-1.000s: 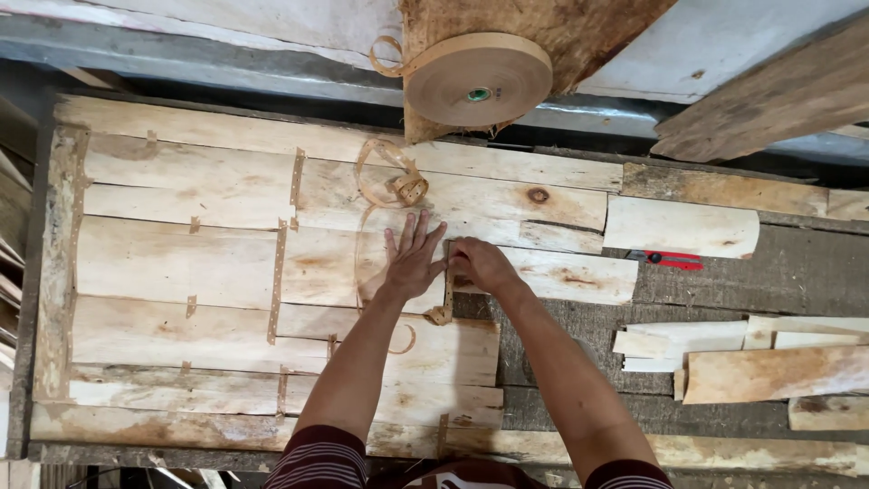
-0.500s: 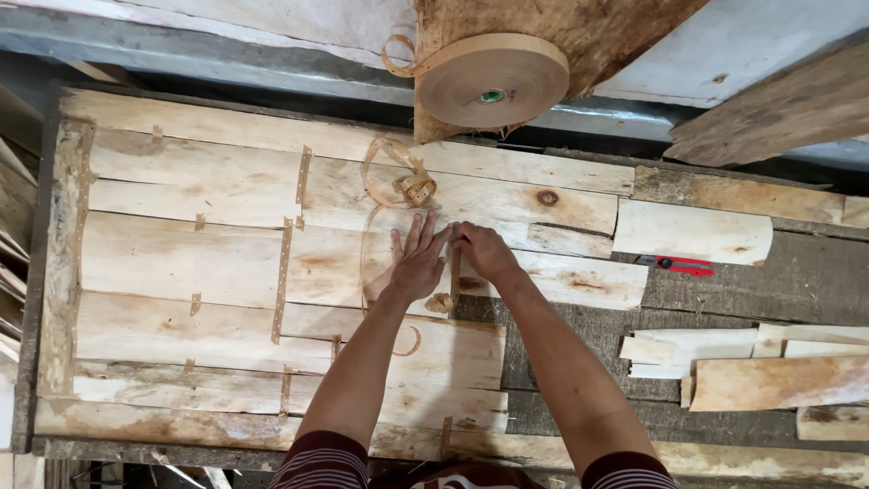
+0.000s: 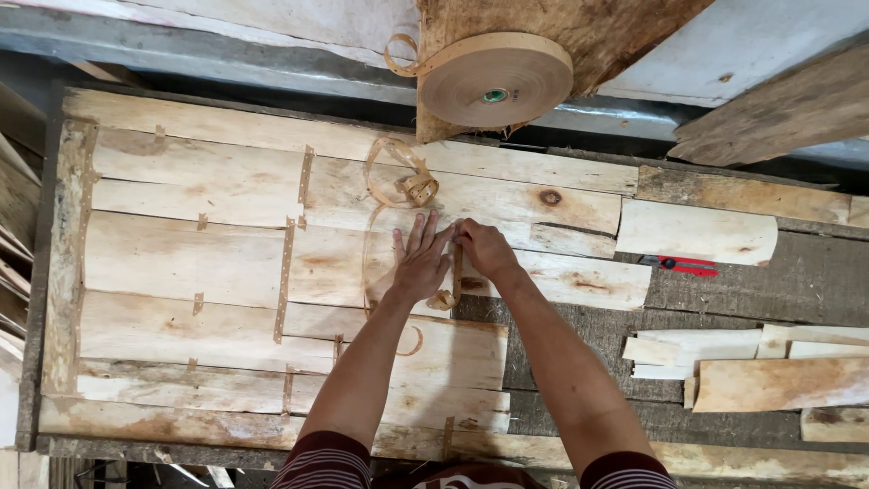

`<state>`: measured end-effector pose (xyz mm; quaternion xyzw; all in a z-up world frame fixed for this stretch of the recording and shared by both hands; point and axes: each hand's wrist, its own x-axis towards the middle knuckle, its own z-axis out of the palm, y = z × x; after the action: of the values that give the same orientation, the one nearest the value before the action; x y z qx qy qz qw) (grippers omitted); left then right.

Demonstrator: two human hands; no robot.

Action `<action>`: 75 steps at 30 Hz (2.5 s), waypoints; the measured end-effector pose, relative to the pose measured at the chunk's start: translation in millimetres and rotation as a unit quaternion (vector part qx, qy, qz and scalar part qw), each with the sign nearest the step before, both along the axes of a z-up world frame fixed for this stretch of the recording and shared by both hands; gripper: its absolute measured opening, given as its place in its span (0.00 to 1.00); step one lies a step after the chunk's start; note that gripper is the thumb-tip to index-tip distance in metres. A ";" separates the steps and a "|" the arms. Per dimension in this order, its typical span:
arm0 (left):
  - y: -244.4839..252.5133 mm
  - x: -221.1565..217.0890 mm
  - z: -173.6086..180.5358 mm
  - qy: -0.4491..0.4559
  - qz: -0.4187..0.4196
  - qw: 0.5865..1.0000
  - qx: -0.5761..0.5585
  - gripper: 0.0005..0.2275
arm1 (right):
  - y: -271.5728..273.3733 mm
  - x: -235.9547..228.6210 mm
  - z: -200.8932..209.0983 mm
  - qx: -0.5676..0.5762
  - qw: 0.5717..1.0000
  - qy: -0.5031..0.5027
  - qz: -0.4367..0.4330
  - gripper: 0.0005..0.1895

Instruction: Gluing and aligning thin wood bark strips onto a flat surface

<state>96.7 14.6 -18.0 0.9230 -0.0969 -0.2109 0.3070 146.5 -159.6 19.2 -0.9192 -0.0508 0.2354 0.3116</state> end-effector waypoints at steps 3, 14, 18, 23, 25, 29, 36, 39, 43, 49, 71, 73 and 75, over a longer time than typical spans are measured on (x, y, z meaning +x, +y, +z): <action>-4.5 -0.9 13.9 0.001 0.020 1.000 0.010 0.32 | 3.5 0.1 10.0 0.002 1.000 0.017 -0.011 0.09; -16.9 3.2 26.3 0.016 0.059 0.998 0.034 0.36 | 7.3 2.6 16.4 -0.022 0.998 0.054 -0.011 0.14; -15.4 1.8 19.9 0.006 0.052 0.998 0.029 0.37 | 4.5 0.6 9.1 -0.002 0.999 0.035 -0.009 0.14; -14.5 1.7 23.1 0.007 0.055 0.998 0.017 0.36 | 5.5 1.0 11.0 -0.014 0.999 0.033 -0.005 0.13; -13.9 2.7 23.5 0.007 0.058 0.998 0.013 0.36 | 5.1 1.9 10.1 -0.006 1.000 0.029 -0.007 0.13; -13.0 1.7 20.2 0.005 0.058 0.998 0.009 0.34 | 4.2 1.1 6.6 -0.007 1.000 0.026 -0.002 0.13; -11.1 0.8 17.4 -0.004 0.066 0.998 -0.017 0.34 | 3.0 1.1 2.6 -0.005 1.000 0.009 0.007 0.14; -11.1 1.2 14.0 0.002 0.060 0.998 -0.013 0.36 | 4.2 1.6 4.5 -0.011 1.000 0.017 0.007 0.14; -10.9 2.8 16.5 0.029 0.057 0.998 -0.012 0.36 | 7.7 2.8 15.4 -0.021 0.998 0.052 -0.002 0.13; -10.3 3.2 16.4 0.027 0.058 0.998 -0.013 0.37 | 7.4 2.8 14.3 -0.021 0.999 0.047 0.001 0.13; -9.0 6.2 21.1 0.034 0.046 0.998 -0.012 0.37 | 9.1 3.0 3.0 -0.040 0.999 0.013 -0.019 0.13; -7.7 5.5 21.5 0.044 0.041 0.998 -0.009 0.37 | 7.5 2.0 -4.2 -0.044 0.998 0.021 -0.028 0.13; -6.8 3.6 21.1 0.020 0.045 0.998 -0.024 0.34 | 3.1 -1.0 -11.3 -0.006 0.998 0.003 -0.067 0.11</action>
<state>100.3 7.8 3.1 0.9144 -0.0539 -0.2127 0.3403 145.5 -156.5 7.8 -0.9217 0.0133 0.2167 0.3214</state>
